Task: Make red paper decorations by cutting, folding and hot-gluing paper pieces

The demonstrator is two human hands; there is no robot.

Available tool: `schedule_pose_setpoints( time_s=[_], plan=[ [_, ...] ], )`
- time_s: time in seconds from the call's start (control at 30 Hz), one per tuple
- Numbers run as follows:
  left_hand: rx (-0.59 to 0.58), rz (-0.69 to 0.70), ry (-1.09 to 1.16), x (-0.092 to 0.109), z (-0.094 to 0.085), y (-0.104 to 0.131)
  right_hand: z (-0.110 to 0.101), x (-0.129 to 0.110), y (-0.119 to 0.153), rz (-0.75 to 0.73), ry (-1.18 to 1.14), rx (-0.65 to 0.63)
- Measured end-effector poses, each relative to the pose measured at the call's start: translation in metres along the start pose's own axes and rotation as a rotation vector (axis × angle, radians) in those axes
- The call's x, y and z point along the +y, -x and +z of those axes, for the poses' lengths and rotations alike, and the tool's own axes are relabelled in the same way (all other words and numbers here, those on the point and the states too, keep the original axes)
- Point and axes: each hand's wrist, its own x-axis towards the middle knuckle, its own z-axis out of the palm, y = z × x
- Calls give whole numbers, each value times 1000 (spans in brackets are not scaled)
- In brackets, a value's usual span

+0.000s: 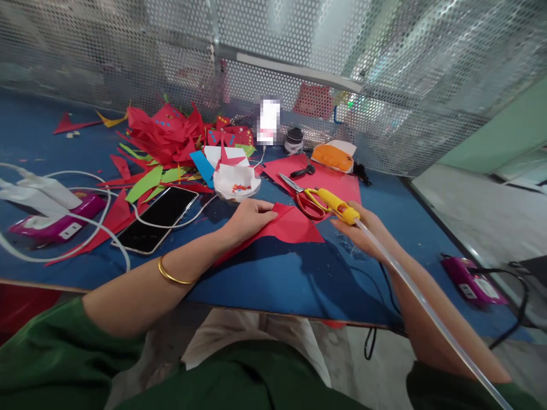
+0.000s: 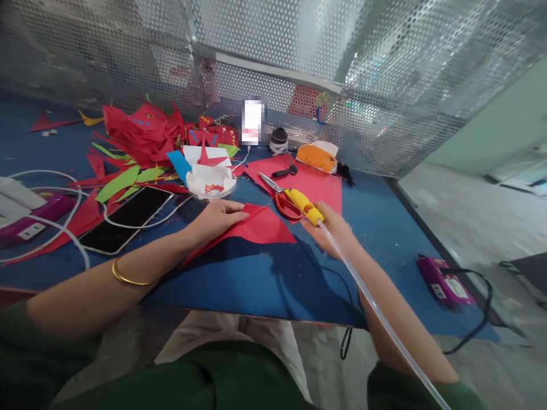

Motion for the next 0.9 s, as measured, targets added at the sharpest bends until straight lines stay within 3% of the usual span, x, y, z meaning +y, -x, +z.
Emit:
schedule_pose_setpoints(
  time_s=[0.1, 0.2, 0.4, 0.53, 0.67, 0.9],
  plan=[
    [23, -31, -26, 2, -1, 0, -29, 19, -2, -81, 102, -166],
    [25, -39, -40, 3, -1, 0, -50, 47, -3, -74, 259, -164],
    [-3, -52, -14, 1, 0, -1, -56, 89, 3, -59, 443, -158],
    [-20, -61, -2, 1, 1, -2, -49, 94, 1, -97, 466, -164],
    [-16, -78, 13, 2, 0, -1, -54, 92, 2, -13, 426, -192],
    [-35, -33, -47, 2, -1, 0, -98, 86, 40, 229, 68, -42]
  ],
)
